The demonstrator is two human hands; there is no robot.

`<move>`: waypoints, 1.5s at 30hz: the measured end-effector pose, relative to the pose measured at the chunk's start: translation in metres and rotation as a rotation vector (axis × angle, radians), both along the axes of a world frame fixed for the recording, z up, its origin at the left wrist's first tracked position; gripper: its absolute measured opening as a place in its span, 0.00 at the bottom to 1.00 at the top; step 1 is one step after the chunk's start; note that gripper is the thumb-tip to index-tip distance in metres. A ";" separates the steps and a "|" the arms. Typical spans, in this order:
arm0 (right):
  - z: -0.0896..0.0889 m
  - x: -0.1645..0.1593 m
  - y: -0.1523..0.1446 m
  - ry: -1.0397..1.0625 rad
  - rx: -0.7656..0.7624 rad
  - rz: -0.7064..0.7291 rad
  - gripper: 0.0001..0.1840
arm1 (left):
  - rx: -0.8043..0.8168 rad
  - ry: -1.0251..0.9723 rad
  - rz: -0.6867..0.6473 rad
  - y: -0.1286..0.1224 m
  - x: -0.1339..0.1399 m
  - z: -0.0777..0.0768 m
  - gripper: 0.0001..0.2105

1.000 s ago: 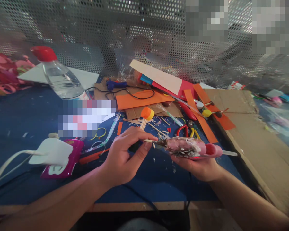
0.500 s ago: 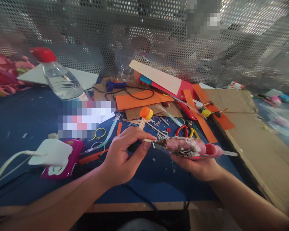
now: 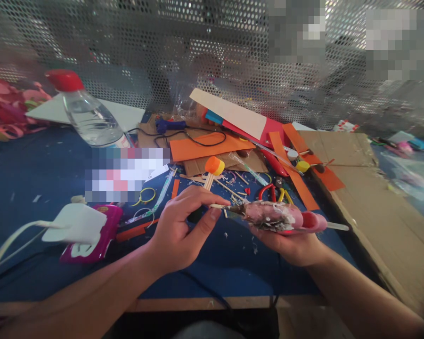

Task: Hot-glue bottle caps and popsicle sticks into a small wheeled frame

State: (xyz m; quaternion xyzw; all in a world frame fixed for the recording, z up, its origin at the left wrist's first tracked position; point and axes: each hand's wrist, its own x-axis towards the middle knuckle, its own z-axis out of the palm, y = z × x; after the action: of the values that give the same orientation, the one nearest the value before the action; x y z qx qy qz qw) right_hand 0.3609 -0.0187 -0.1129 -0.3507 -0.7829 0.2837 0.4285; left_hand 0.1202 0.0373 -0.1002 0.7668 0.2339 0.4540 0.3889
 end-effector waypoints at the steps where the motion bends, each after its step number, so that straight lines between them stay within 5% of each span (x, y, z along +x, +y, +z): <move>1: 0.000 0.000 0.000 0.006 0.002 -0.004 0.21 | 0.001 -0.001 0.001 0.000 0.000 0.000 0.08; 45: 0.004 0.000 0.001 -0.052 -0.025 0.014 0.21 | 0.022 -0.002 0.054 0.000 -0.001 -0.002 0.08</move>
State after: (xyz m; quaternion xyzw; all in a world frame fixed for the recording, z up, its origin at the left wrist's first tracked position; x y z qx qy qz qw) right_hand 0.3612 -0.0178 -0.1086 -0.3580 -0.7925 0.2872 0.4016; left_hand 0.1195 0.0373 -0.1023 0.7641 0.2491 0.4676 0.3681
